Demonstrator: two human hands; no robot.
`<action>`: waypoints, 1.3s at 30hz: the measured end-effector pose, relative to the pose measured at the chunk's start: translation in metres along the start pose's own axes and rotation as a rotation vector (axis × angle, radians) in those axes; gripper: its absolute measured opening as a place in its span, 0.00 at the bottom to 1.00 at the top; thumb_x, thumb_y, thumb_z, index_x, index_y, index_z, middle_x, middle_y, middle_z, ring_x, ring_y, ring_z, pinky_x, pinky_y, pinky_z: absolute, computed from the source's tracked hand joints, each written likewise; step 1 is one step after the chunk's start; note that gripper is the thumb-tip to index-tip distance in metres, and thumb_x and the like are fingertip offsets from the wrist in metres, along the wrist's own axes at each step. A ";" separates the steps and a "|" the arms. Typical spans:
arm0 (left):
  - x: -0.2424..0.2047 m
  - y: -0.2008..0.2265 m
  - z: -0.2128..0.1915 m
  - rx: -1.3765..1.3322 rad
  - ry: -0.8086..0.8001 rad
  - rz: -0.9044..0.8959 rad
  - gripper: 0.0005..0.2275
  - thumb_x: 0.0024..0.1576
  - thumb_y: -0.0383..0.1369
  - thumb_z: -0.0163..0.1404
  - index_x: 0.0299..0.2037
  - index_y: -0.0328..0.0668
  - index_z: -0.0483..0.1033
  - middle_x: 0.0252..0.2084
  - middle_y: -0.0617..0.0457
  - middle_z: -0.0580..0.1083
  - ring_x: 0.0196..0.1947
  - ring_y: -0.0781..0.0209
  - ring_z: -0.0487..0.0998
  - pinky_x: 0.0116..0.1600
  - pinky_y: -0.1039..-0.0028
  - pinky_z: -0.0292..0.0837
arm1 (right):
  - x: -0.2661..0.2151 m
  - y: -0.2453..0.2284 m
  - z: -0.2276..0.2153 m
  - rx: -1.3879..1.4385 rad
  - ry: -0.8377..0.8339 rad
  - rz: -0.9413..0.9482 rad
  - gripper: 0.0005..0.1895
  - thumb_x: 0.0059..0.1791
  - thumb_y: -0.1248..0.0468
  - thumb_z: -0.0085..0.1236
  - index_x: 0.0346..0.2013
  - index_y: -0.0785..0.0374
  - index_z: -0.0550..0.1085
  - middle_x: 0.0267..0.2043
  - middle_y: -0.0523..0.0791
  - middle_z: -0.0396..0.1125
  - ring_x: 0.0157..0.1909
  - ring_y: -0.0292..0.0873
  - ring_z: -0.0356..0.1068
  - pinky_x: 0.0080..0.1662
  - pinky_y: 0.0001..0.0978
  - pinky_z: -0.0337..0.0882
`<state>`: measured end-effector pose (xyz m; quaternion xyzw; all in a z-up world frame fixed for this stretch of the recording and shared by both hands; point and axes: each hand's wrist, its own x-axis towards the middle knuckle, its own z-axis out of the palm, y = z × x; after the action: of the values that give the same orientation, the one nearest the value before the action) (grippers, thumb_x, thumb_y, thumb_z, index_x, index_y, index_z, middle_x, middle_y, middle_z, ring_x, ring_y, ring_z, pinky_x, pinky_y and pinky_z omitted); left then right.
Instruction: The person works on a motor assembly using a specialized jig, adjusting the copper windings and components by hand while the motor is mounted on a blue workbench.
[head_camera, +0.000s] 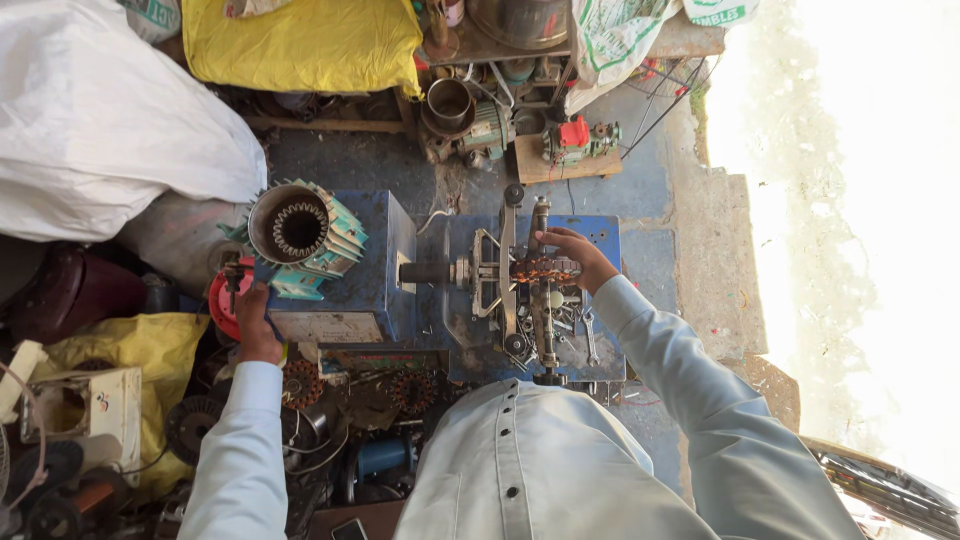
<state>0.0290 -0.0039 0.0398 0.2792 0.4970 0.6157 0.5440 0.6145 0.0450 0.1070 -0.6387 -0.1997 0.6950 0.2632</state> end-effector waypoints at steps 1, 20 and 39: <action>0.002 -0.002 -0.002 0.003 0.033 -0.006 0.14 0.62 0.40 0.54 0.52 0.42 0.76 0.50 0.58 0.75 0.51 0.63 0.74 0.59 0.68 0.68 | 0.000 0.000 0.001 -0.001 -0.001 0.007 0.40 0.39 0.46 0.69 0.65 0.49 0.68 0.60 0.48 0.67 0.58 0.49 0.69 0.58 0.57 0.66; 0.001 -0.001 -0.002 0.065 0.089 0.016 0.15 0.59 0.42 0.60 0.47 0.43 0.75 0.48 0.58 0.73 0.51 0.62 0.72 0.61 0.65 0.66 | 0.014 0.007 -0.002 0.062 -0.011 -0.035 0.41 0.42 0.50 0.69 0.66 0.57 0.66 0.54 0.51 0.69 0.51 0.49 0.74 0.48 0.46 0.76; 0.003 -0.011 -0.008 0.054 0.158 0.038 0.17 0.58 0.43 0.60 0.50 0.43 0.75 0.51 0.56 0.72 0.54 0.63 0.71 0.64 0.67 0.65 | 0.008 0.004 0.000 0.079 -0.020 -0.037 0.39 0.43 0.51 0.68 0.65 0.57 0.67 0.53 0.49 0.71 0.48 0.48 0.75 0.47 0.46 0.77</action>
<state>0.0255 -0.0043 0.0268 0.2538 0.5494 0.6324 0.4835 0.6133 0.0468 0.0985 -0.6169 -0.1864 0.7038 0.2990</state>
